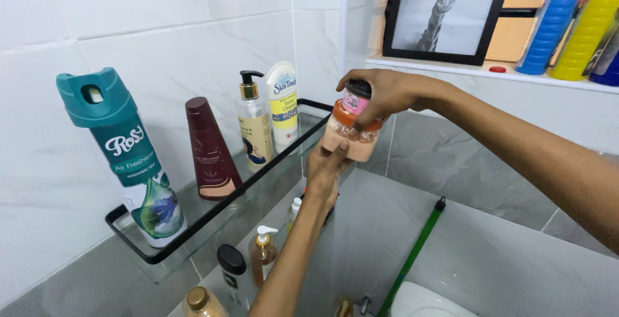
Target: The person arranges various toiletries on a two-tier glass shelf in a bathroom. They pick up bottles and tubes from the toilet lid and place them on the lower and upper shelves, adjusting positions to fit them neatly.
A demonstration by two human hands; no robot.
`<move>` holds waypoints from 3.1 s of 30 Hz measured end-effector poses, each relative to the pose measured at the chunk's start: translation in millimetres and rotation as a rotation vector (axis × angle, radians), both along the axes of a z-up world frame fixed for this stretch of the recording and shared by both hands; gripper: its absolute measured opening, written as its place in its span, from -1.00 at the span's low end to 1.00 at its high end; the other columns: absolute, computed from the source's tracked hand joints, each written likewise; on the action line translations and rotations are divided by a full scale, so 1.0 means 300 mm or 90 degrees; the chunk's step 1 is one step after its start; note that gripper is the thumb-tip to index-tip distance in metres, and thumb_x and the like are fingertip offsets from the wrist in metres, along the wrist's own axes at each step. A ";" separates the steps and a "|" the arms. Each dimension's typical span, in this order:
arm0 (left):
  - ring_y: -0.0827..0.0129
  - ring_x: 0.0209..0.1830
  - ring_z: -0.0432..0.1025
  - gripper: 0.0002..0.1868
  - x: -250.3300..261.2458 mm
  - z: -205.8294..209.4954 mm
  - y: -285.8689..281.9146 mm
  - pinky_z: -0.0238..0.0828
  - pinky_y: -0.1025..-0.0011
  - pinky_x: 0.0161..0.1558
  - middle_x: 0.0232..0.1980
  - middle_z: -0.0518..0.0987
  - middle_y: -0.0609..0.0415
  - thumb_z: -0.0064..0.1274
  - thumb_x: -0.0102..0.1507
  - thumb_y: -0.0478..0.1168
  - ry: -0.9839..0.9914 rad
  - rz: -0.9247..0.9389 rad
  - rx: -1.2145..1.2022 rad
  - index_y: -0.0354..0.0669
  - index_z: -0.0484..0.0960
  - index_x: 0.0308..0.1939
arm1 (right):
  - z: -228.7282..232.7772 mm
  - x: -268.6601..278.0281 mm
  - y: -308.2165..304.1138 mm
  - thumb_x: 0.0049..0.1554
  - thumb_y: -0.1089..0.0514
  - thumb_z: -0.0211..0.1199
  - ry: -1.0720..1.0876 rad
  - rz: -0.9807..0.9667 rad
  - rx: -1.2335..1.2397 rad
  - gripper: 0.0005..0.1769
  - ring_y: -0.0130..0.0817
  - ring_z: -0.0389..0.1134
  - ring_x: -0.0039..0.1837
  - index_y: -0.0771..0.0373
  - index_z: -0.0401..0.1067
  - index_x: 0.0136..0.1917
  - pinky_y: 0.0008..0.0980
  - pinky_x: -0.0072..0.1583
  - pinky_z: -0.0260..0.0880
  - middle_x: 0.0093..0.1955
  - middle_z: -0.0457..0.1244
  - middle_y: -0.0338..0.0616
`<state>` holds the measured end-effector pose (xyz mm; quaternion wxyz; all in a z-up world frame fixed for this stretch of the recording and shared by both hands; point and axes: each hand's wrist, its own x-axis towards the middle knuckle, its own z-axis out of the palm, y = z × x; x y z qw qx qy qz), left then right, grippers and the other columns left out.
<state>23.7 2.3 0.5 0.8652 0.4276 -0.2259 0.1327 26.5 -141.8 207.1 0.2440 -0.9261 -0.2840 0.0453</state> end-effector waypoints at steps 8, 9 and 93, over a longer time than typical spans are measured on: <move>0.26 0.28 0.43 -0.19 0.041 0.018 -0.012 0.41 0.24 0.29 0.26 0.50 -0.04 0.33 0.14 0.02 0.056 0.028 0.002 -0.33 0.37 0.33 | 0.015 0.047 0.013 -0.40 0.12 0.51 -0.005 -0.006 0.014 0.03 -0.11 0.44 0.13 0.12 0.32 0.38 -0.27 0.01 0.60 0.18 0.32 0.04; 0.25 0.28 0.43 -0.19 0.040 0.023 -0.013 0.42 0.25 0.28 0.25 0.50 -0.04 0.34 0.14 0.01 0.066 0.036 0.007 -0.33 0.38 0.33 | 0.015 0.052 0.019 -0.40 0.12 0.51 -0.020 -0.014 0.001 0.02 -0.11 0.45 0.11 0.12 0.33 0.38 -0.27 0.00 0.60 0.17 0.32 0.05; 0.19 -0.51 0.61 0.05 0.129 0.101 0.089 0.47 0.40 -0.60 -0.27 0.69 -0.22 -0.16 0.31 -0.38 0.203 0.137 0.317 -0.02 -0.69 0.54 | -0.151 0.582 0.386 -0.22 -0.21 0.60 0.005 -0.060 0.012 0.05 -0.04 0.50 -0.08 0.65 0.40 0.25 -0.14 -0.11 0.55 0.03 0.42 0.31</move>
